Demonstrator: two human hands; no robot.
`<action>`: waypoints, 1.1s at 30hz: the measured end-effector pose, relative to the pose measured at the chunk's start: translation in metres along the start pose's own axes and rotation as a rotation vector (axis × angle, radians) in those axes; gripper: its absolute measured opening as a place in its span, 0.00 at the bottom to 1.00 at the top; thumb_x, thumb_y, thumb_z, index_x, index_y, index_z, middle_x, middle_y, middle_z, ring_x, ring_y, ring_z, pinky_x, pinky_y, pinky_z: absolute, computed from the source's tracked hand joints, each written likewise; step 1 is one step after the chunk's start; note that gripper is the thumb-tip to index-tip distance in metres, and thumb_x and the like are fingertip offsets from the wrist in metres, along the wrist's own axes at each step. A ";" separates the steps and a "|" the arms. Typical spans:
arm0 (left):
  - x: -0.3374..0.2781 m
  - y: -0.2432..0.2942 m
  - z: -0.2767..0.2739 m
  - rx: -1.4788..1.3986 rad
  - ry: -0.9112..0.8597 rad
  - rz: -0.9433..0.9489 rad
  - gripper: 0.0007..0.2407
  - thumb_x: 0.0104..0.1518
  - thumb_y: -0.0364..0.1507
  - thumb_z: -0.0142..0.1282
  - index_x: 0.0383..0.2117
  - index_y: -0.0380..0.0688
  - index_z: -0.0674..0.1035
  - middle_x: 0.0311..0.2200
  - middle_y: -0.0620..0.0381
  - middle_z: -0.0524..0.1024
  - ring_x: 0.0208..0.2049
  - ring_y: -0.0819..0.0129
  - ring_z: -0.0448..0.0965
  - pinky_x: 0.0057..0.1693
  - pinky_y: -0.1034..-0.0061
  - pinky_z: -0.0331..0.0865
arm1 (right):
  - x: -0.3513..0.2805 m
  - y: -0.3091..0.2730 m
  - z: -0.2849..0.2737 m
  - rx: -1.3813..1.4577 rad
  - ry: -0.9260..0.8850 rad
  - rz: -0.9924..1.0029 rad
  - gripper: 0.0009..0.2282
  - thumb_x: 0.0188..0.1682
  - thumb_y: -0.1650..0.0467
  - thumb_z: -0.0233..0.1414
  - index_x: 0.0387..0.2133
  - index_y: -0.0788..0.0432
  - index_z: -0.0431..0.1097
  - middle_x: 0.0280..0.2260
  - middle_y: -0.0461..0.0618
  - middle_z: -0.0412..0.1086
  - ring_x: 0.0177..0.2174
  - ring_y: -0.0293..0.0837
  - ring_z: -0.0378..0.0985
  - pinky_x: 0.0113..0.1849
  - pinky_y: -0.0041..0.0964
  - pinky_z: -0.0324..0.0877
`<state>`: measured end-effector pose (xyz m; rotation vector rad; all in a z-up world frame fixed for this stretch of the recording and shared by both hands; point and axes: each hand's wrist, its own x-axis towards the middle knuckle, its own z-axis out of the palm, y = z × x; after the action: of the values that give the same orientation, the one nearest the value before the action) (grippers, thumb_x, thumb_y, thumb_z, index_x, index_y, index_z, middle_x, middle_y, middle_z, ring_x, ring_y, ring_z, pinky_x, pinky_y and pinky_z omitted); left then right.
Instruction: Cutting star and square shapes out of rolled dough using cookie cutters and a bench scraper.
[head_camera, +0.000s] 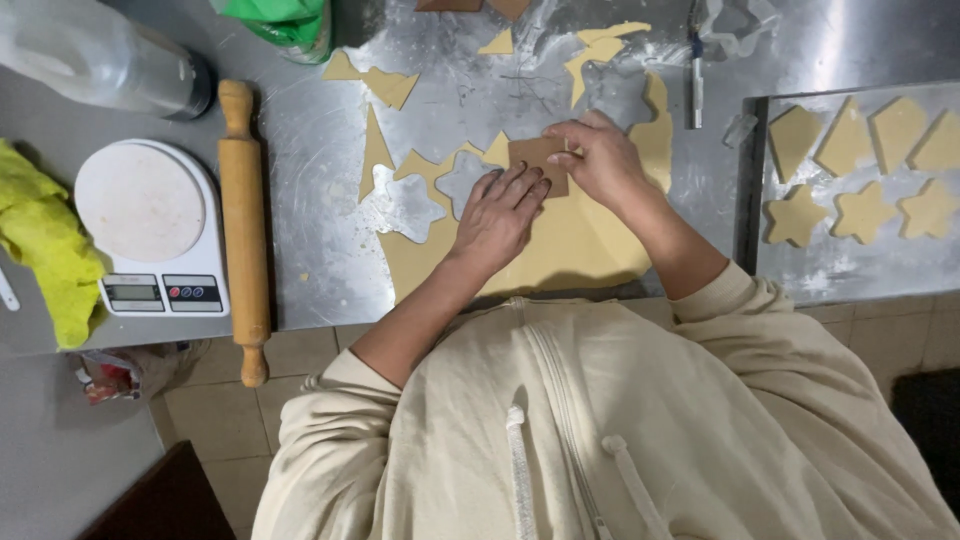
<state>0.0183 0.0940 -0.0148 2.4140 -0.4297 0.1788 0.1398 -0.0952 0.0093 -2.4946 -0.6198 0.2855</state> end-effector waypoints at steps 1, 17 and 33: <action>0.007 0.000 0.003 0.060 0.010 0.040 0.18 0.56 0.28 0.57 0.54 0.41 0.78 0.60 0.52 0.72 0.65 0.56 0.67 0.67 0.54 0.57 | -0.001 -0.003 0.000 0.020 0.004 0.000 0.16 0.45 0.70 0.65 0.48 0.49 0.77 0.35 0.50 0.69 0.35 0.49 0.76 0.39 0.43 0.72; 0.049 0.019 -0.004 0.119 0.011 0.086 0.11 0.55 0.25 0.58 0.44 0.42 0.82 0.51 0.51 0.77 0.55 0.52 0.75 0.57 0.64 0.72 | -0.019 0.031 -0.036 0.093 0.155 0.096 0.17 0.46 0.68 0.59 0.50 0.49 0.74 0.42 0.54 0.71 0.36 0.52 0.78 0.39 0.47 0.73; 0.055 0.030 0.013 0.231 -0.068 -0.100 0.12 0.55 0.30 0.61 0.45 0.48 0.83 0.54 0.58 0.77 0.56 0.55 0.74 0.58 0.64 0.70 | -0.148 0.325 -0.263 -0.057 0.546 0.587 0.08 0.50 0.66 0.58 0.41 0.52 0.78 0.38 0.50 0.77 0.37 0.51 0.80 0.40 0.45 0.73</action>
<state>0.0591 0.0497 0.0060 2.6682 -0.3334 0.1078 0.2158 -0.5296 0.0562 -2.5914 0.3336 -0.2089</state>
